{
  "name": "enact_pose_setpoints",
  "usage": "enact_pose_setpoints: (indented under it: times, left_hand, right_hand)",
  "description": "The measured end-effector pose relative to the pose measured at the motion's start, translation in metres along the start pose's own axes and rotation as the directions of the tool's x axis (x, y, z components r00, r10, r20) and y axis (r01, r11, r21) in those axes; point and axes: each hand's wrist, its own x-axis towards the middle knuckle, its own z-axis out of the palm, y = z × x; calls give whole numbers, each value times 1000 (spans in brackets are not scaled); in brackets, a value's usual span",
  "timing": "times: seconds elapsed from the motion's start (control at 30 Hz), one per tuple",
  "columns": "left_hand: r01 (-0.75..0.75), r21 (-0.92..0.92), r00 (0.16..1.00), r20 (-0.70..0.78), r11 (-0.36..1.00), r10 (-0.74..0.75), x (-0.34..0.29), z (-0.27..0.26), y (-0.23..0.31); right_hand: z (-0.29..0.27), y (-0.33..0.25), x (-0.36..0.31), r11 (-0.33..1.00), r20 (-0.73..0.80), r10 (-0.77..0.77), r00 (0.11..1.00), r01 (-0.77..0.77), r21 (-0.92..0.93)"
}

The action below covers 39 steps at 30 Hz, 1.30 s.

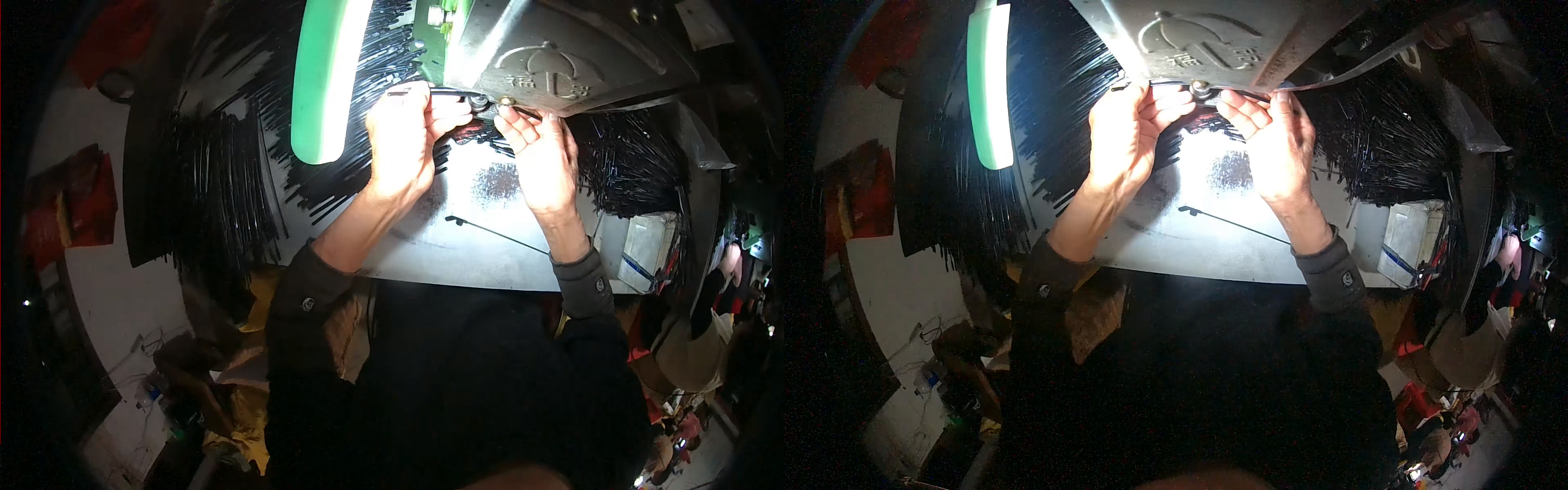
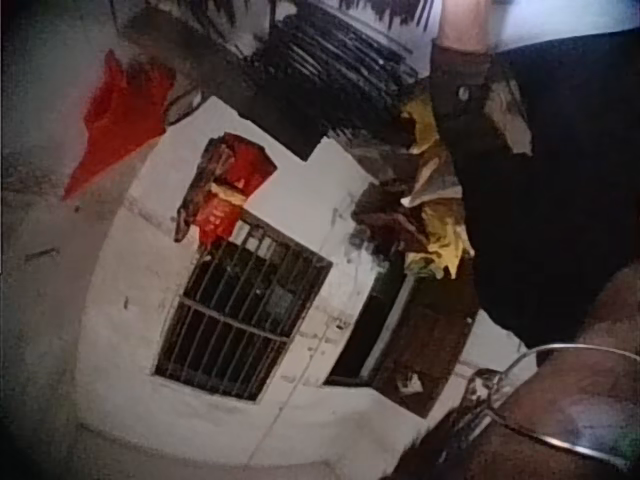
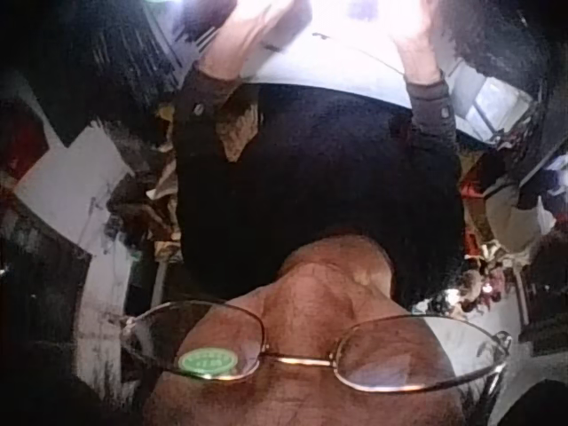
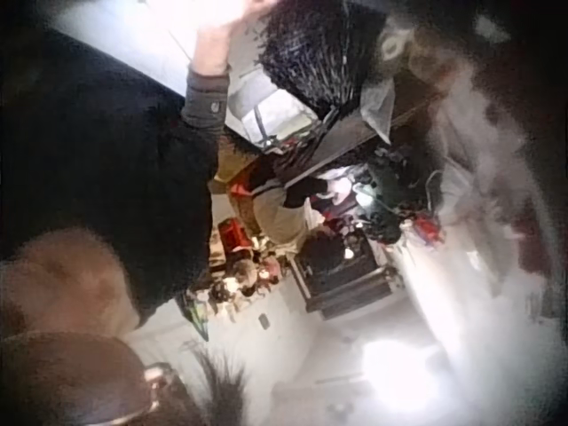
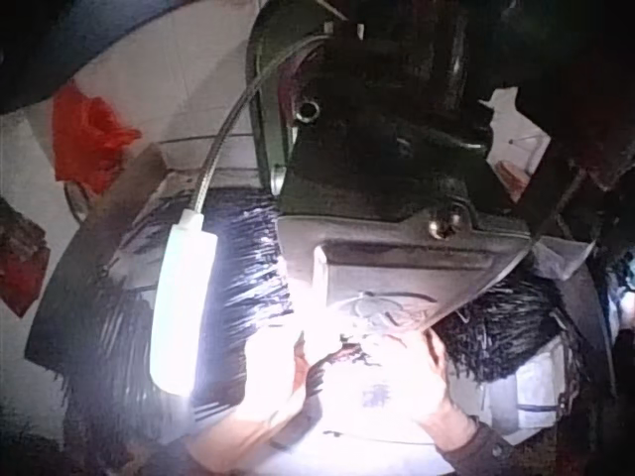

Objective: The person picks up small black rods and inserts them into an industrial assembly machine by hand.

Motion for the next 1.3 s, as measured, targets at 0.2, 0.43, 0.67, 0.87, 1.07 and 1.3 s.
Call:
enact_pose_setpoints:
  times: [0.2,0.43,0.67,0.87,1.07,1.3]
  left_hand:
    - [-45,75,994,104,996,37,8,-8,6]
    - [-12,-46,989,150,999,19,18,-8,15]
    - [-13,261,995,-92,965,38,-30,-58,80]
    - [176,339,981,-139,924,-136,-72,-62,67]
    - [394,-151,909,209,907,-360,-59,-32,20]
    - [362,-56,930,98,931,-355,-42,-6,-4]
  right_hand:
    - [-3,-2,-1,998,28,48,998,-47,-44]
    - [-5,-2,-20,975,48,93,994,-81,-208]
    - [7,8,-87,-76,681,-61,729,677,-732]
    - [-3,20,-82,-196,676,-30,736,659,-726]
    - [0,7,-68,83,477,-165,863,494,-866]
    - [17,-7,-28,686,225,66,972,120,-718]
